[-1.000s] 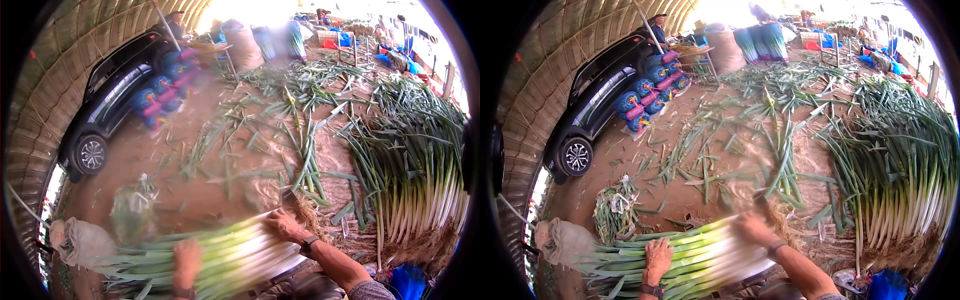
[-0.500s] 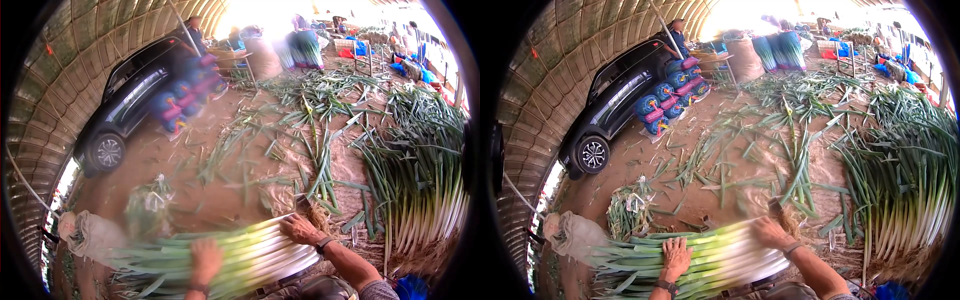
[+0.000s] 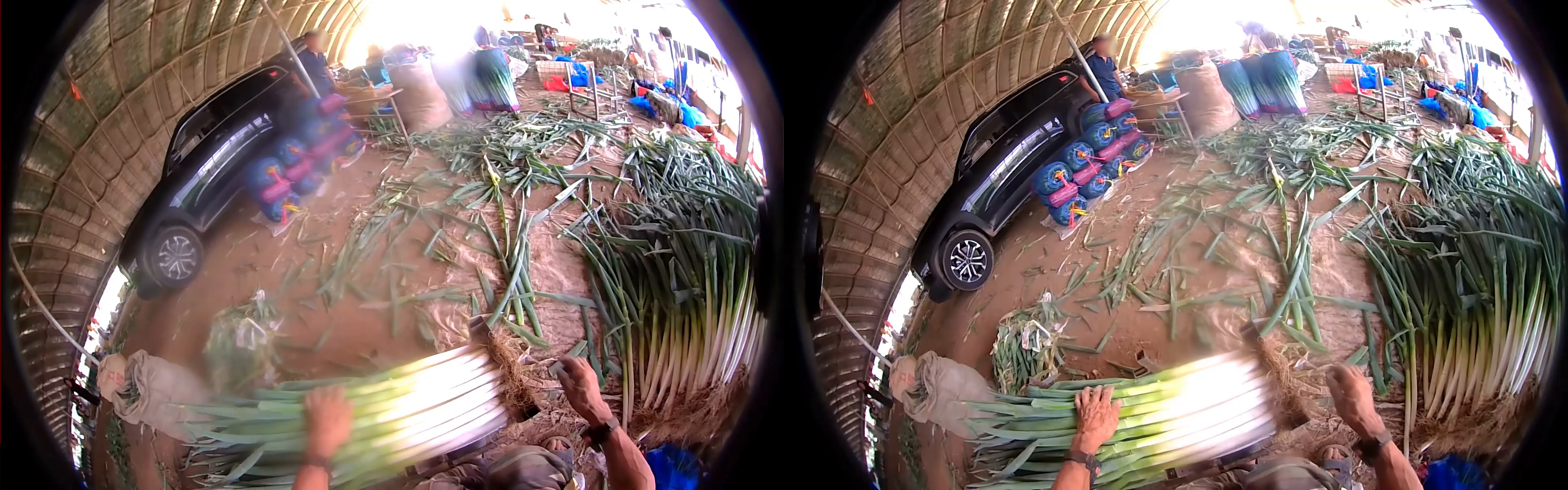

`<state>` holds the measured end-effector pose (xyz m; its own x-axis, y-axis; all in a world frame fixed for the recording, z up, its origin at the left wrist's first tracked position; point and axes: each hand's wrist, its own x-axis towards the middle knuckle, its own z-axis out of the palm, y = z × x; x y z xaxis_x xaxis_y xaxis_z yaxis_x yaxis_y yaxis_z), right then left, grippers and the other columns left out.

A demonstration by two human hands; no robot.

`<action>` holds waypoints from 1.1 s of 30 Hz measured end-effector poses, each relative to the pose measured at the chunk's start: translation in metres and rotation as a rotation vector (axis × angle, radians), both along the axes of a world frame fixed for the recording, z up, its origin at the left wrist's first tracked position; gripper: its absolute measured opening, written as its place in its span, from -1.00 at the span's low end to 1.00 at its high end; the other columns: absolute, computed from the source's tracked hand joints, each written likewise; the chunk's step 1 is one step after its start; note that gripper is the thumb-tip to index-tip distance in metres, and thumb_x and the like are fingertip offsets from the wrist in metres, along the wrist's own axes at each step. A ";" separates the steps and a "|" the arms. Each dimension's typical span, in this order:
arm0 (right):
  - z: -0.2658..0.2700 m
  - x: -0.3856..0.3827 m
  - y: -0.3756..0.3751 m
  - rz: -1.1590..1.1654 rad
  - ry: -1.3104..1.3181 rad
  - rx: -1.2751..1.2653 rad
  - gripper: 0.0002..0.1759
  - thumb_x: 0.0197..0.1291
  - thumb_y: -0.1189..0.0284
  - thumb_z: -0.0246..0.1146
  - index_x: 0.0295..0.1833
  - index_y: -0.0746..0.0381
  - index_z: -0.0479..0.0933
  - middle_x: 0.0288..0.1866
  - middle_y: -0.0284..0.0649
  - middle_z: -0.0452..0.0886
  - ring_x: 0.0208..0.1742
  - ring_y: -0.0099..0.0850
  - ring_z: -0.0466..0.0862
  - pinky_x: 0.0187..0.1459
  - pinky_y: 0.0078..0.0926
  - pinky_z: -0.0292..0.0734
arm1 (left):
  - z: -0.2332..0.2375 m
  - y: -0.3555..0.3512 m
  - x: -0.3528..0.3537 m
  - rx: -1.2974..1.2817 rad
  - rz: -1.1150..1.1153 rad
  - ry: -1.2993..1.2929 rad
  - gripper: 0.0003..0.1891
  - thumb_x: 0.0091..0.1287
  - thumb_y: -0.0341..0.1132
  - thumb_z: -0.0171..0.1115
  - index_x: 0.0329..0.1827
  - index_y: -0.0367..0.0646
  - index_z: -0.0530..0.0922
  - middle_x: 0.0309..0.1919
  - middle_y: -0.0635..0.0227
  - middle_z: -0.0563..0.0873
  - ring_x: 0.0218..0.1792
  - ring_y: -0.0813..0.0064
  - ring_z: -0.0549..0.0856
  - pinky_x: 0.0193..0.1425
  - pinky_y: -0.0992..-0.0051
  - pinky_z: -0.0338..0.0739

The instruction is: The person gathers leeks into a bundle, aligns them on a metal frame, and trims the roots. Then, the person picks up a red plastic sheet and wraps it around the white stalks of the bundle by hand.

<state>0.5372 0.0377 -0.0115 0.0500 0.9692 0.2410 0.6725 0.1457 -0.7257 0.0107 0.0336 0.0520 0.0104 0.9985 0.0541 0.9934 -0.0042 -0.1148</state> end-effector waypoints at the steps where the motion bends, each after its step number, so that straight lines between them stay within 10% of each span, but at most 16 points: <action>1: -0.032 0.019 -0.019 -0.041 0.038 -0.039 -0.82 0.32 0.48 0.32 -0.07 0.34 0.53 -0.22 0.05 0.61 -0.15 0.04 0.62 -0.12 -0.06 0.52 | 0.001 0.000 -0.001 -0.001 0.000 0.001 -0.48 0.47 -0.06 0.25 0.38 -0.16 0.51 0.27 0.09 0.58 0.37 -0.09 0.42 0.56 -0.16 0.11; 7: -0.191 0.092 -0.172 0.044 0.014 -0.611 -0.66 0.13 0.22 0.41 -0.24 0.33 0.67 -0.40 0.14 0.69 -0.25 0.19 0.72 -0.20 0.06 0.61 | -0.014 0.001 -0.012 0.049 -0.043 0.043 -0.50 0.45 -0.09 0.28 0.35 -0.15 0.53 0.21 0.12 0.59 0.31 -0.06 0.44 0.51 -0.16 0.16; 8: -0.207 0.091 -0.200 0.026 -0.057 -0.501 -0.70 0.16 0.29 0.31 -0.15 0.31 0.68 -0.49 0.02 0.67 -0.42 -0.14 0.73 -0.33 -0.23 0.58 | -0.015 0.002 -0.014 0.061 -0.051 0.057 -0.50 0.44 -0.09 0.28 0.35 -0.14 0.53 0.20 0.12 0.59 0.30 -0.06 0.44 0.51 -0.15 0.17; 10: -0.192 0.088 -0.229 0.030 0.099 -0.788 -0.66 0.21 0.21 0.32 -0.15 0.30 0.69 -0.46 0.07 0.69 -0.41 -0.06 0.74 -0.31 -0.18 0.61 | -0.012 0.000 -0.011 0.061 -0.056 0.068 -0.51 0.44 -0.10 0.29 0.34 -0.14 0.53 0.21 0.12 0.59 0.31 -0.05 0.45 0.51 -0.15 0.17; 17: -0.273 0.102 -0.285 0.044 -0.119 -0.700 -0.62 0.22 0.15 0.33 -0.12 0.28 0.70 -0.41 0.10 0.71 -0.39 0.02 0.73 -0.30 -0.12 0.62 | 0.002 0.000 -0.002 0.016 -0.040 0.019 -0.52 0.44 -0.10 0.27 0.34 -0.13 0.54 0.21 0.15 0.61 0.31 -0.02 0.47 0.51 -0.13 0.19; 20: -0.242 0.101 -0.285 0.225 -0.113 -0.546 -0.62 0.26 0.19 0.26 -0.03 0.28 0.68 -0.27 0.20 0.71 -0.24 0.17 0.74 -0.21 0.06 0.59 | -0.010 0.004 -0.013 -0.059 -0.016 0.236 -0.51 0.45 -0.05 0.24 0.34 -0.10 0.56 0.19 0.17 0.63 0.28 0.06 0.52 0.38 -0.07 0.32; 21: -0.235 0.093 -0.280 0.112 -0.073 -0.497 -0.65 0.20 0.19 0.32 -0.38 0.30 0.63 -0.29 0.09 0.68 -0.27 0.12 0.69 -0.22 0.10 0.59 | -0.011 0.008 -0.015 -0.106 -0.015 0.236 -0.52 0.45 -0.05 0.24 0.33 -0.12 0.56 0.19 0.15 0.63 0.27 0.06 0.53 0.38 -0.05 0.33; 23: -0.189 0.093 -0.274 0.003 -0.018 -0.842 -0.65 0.26 0.20 0.26 -0.24 0.32 0.64 -0.22 0.18 0.71 -0.16 0.19 0.72 -0.12 0.10 0.60 | -0.021 0.011 -0.019 -0.119 0.017 0.280 -0.53 0.47 -0.13 0.22 0.35 -0.15 0.53 0.21 0.10 0.62 0.29 0.00 0.51 0.44 -0.06 0.30; 29: -0.178 0.131 -0.297 -0.205 -0.035 -0.714 -0.67 0.37 0.20 0.23 -0.06 0.28 0.62 -0.25 0.15 0.72 -0.15 0.10 0.75 -0.13 -0.01 0.60 | -0.039 0.013 -0.038 0.038 0.029 0.119 -0.57 0.43 -0.25 0.27 0.31 -0.22 0.52 0.22 0.04 0.61 0.34 -0.09 0.48 0.49 -0.07 0.29; 30: -0.182 0.139 -0.296 -0.273 -0.054 -0.762 -0.67 0.38 0.21 0.23 -0.07 0.29 0.62 -0.26 0.17 0.71 -0.16 0.10 0.75 -0.13 -0.02 0.61 | -0.012 0.015 -0.015 -0.260 0.171 0.001 -0.35 0.65 0.16 -0.10 0.61 -0.08 0.38 0.57 0.19 0.47 0.55 0.13 0.42 0.63 0.17 0.24; 33: -0.166 0.165 -0.285 -0.388 -0.043 -0.680 -0.70 0.40 0.25 0.24 -0.12 0.31 0.63 -0.28 0.15 0.70 -0.21 0.04 0.74 -0.16 -0.09 0.60 | -0.064 0.027 -0.093 -0.293 0.319 -0.404 -0.38 0.66 0.09 -0.08 0.58 -0.15 0.40 0.53 0.16 0.50 0.52 0.11 0.45 0.61 0.18 0.27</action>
<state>0.7024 -0.2472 -0.1774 0.4194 0.8198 -0.3899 0.6138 -0.5725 -0.5435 -0.0827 0.0606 -0.0117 -0.2566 0.9229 -0.2870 0.9157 0.3272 0.2335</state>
